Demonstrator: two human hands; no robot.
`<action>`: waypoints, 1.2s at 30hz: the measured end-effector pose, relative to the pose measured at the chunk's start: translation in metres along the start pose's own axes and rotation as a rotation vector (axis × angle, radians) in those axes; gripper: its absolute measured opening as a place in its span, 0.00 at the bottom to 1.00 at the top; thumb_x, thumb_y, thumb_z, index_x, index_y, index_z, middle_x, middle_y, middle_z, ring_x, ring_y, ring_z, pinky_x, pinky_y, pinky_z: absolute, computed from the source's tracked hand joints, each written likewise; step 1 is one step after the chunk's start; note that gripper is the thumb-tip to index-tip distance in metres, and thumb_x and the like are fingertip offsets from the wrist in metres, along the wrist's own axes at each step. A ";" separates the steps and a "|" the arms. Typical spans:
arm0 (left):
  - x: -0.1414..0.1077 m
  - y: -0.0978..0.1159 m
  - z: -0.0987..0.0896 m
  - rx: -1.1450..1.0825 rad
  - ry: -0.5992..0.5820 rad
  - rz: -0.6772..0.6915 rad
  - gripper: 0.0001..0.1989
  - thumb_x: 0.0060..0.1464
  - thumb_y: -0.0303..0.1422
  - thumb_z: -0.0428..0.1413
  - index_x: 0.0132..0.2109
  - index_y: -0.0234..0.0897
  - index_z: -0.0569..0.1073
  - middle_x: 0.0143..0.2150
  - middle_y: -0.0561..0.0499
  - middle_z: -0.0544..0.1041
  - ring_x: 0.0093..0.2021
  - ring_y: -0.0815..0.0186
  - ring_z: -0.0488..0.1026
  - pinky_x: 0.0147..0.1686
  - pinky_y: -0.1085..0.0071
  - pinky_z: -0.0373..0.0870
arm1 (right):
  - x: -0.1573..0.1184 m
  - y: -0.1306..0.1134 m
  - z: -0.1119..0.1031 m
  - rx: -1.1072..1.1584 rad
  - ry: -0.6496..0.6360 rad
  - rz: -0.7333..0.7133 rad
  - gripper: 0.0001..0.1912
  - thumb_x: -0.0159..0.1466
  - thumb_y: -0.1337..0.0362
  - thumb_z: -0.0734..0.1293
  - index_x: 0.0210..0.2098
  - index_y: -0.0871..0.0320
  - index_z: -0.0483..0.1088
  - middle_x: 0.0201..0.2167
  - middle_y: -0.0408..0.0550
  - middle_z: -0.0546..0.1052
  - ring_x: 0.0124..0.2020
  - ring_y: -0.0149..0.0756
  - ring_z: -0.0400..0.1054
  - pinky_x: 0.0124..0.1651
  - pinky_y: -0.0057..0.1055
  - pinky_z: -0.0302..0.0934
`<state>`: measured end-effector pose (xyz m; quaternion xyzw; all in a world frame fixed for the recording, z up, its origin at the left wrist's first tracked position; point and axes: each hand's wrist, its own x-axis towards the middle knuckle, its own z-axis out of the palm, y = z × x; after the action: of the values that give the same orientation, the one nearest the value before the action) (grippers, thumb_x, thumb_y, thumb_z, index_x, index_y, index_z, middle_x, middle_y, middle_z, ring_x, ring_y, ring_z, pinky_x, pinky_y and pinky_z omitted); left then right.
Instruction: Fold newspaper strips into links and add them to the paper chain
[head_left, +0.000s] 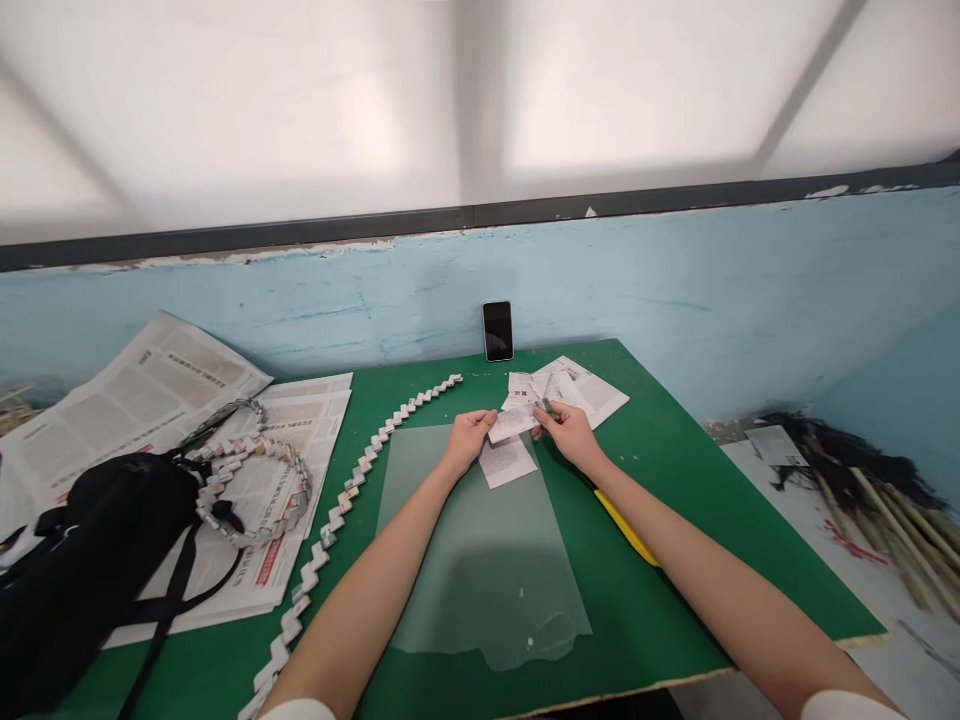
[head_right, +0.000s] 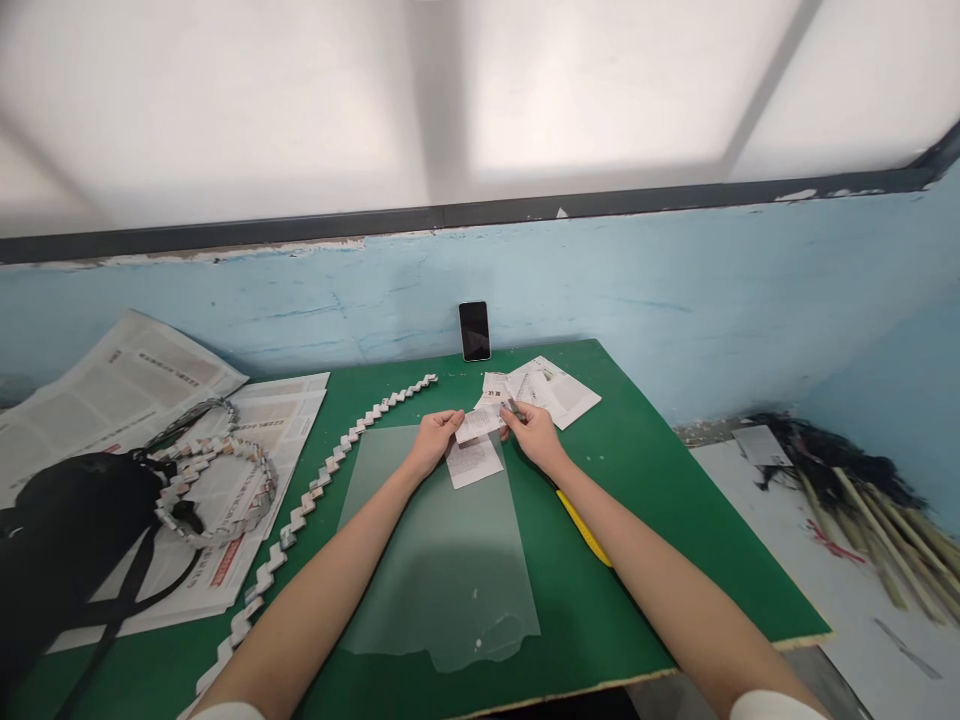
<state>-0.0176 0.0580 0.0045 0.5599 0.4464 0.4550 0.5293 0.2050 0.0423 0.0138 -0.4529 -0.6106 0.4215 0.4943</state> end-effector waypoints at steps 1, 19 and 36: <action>0.001 -0.001 0.000 -0.001 0.013 0.003 0.26 0.54 0.55 0.60 0.28 0.33 0.73 0.23 0.53 0.72 0.24 0.69 0.65 0.26 0.73 0.57 | 0.000 0.000 0.000 0.002 0.007 -0.001 0.21 0.65 0.44 0.68 0.31 0.56 0.73 0.23 0.46 0.78 0.27 0.42 0.74 0.36 0.37 0.69; -0.006 0.010 0.001 -0.194 -0.213 -0.007 0.26 0.50 0.49 0.67 0.45 0.33 0.70 0.33 0.42 0.82 0.26 0.62 0.79 0.31 0.68 0.73 | -0.001 -0.005 0.000 0.094 0.055 -0.004 0.19 0.64 0.45 0.70 0.33 0.55 0.70 0.23 0.44 0.77 0.24 0.38 0.71 0.33 0.35 0.67; -0.012 0.021 -0.004 -0.248 -0.371 -0.013 0.28 0.61 0.49 0.54 0.59 0.32 0.73 0.36 0.39 0.83 0.34 0.57 0.80 0.37 0.64 0.72 | -0.008 -0.011 -0.004 -0.034 -0.061 -0.117 0.07 0.69 0.58 0.60 0.37 0.53 0.66 0.28 0.43 0.73 0.30 0.39 0.69 0.39 0.34 0.64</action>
<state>-0.0229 0.0457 0.0256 0.5618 0.2853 0.3923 0.6701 0.2078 0.0318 0.0231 -0.4117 -0.6578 0.3951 0.4916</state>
